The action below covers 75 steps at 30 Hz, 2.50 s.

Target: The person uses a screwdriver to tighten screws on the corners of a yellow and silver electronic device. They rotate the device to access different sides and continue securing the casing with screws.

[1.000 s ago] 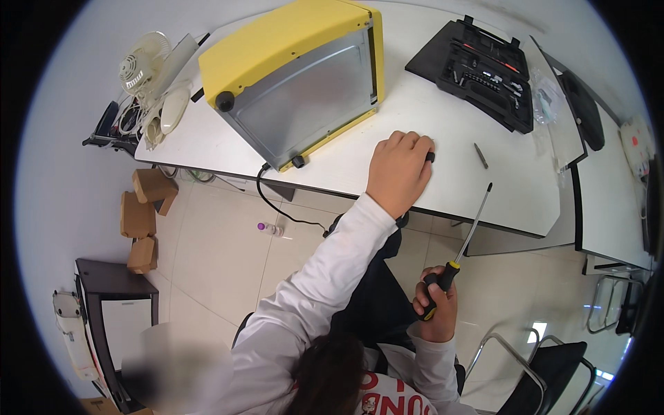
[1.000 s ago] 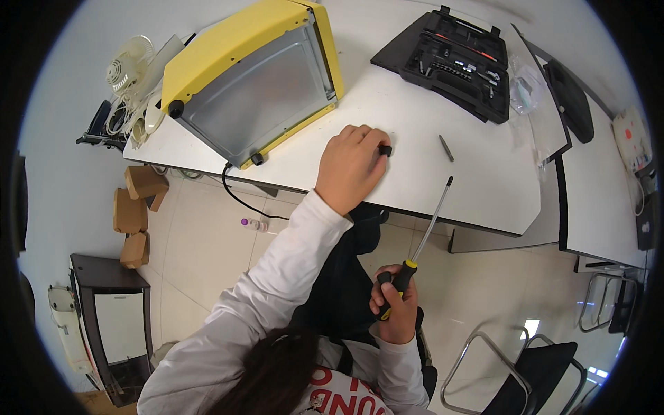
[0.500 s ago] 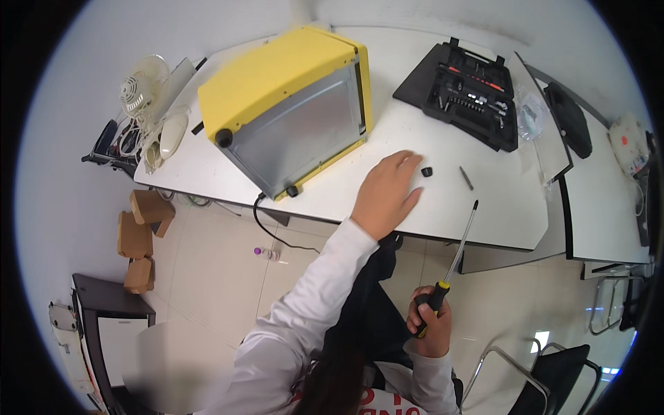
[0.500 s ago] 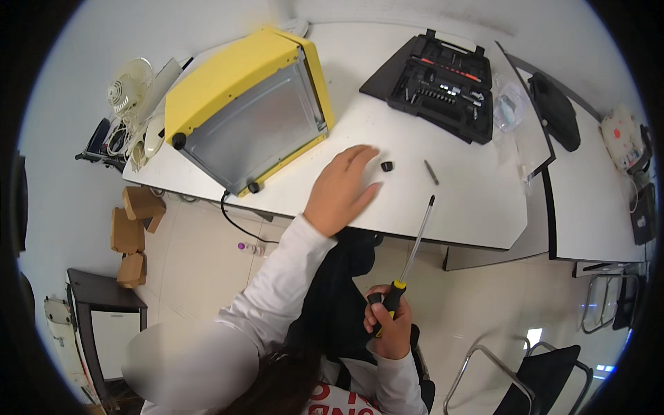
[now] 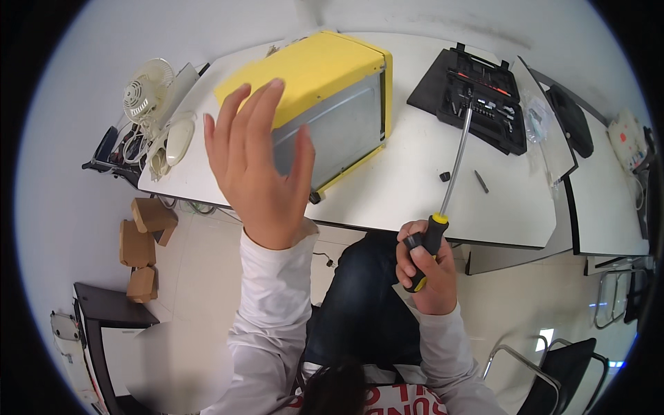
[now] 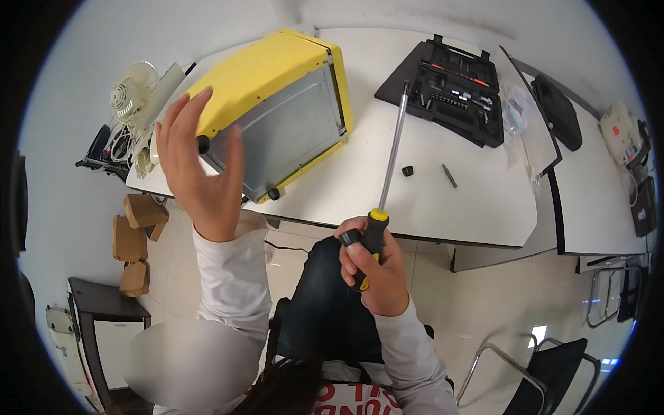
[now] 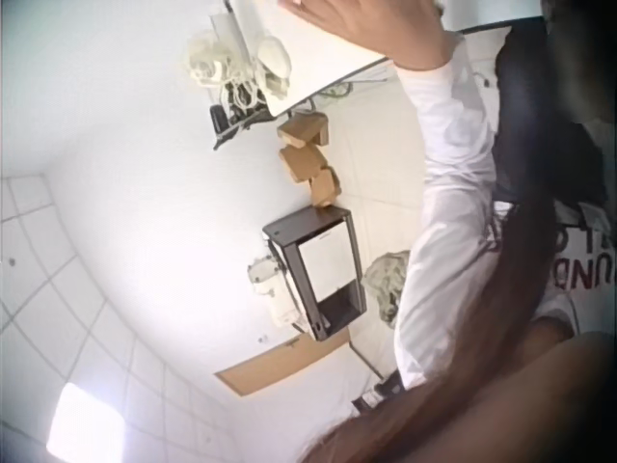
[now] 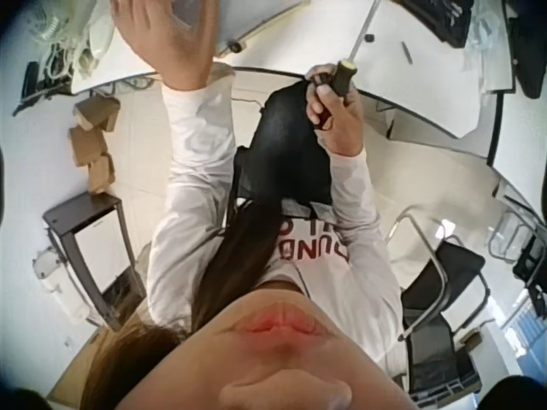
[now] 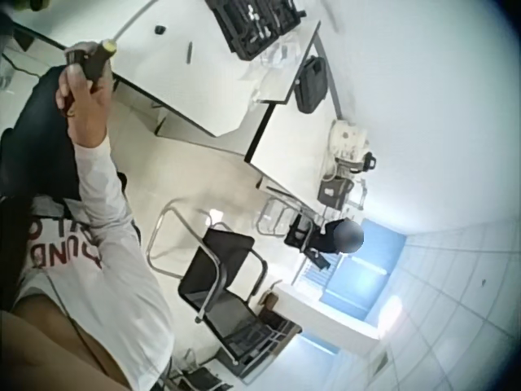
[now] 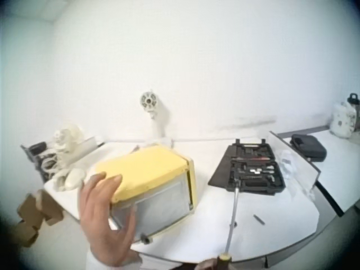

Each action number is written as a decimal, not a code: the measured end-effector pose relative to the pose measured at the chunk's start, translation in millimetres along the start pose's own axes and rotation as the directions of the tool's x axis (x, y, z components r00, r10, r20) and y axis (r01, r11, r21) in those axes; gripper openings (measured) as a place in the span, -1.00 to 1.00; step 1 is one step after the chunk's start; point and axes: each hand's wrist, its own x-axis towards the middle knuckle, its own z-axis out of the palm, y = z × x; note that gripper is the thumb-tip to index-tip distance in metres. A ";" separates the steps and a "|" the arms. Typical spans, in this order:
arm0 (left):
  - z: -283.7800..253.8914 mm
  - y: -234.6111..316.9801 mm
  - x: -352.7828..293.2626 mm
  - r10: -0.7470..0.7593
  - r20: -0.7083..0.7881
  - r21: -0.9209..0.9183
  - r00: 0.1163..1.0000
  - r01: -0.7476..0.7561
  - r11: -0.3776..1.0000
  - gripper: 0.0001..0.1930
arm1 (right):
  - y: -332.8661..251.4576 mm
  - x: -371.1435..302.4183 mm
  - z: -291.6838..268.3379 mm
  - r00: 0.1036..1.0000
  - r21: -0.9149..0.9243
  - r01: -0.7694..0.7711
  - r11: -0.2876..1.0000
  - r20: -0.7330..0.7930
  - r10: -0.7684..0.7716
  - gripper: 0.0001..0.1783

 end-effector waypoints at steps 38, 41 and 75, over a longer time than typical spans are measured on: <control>35.8 -4.7 -7.0 -0.074 0.022 0.198 0.997 0.068 0.978 -0.65 | 19.3 -16.2 -5.1 0.995 0.060 -0.025 0.998 -0.095 0.031 -0.79; 33.0 -5.4 -6.7 -0.084 0.051 0.206 0.995 0.071 0.976 -0.64 | 16.8 -25.6 -10.0 0.993 0.065 -0.014 0.998 -0.113 0.021 -0.79; 50.1 -164.9 14.4 -0.367 0.856 -0.404 0.363 0.914 -0.037 -0.44 | -5.8 118.4 66.7 0.850 -0.535 0.419 0.734 -0.053 -0.524 -0.82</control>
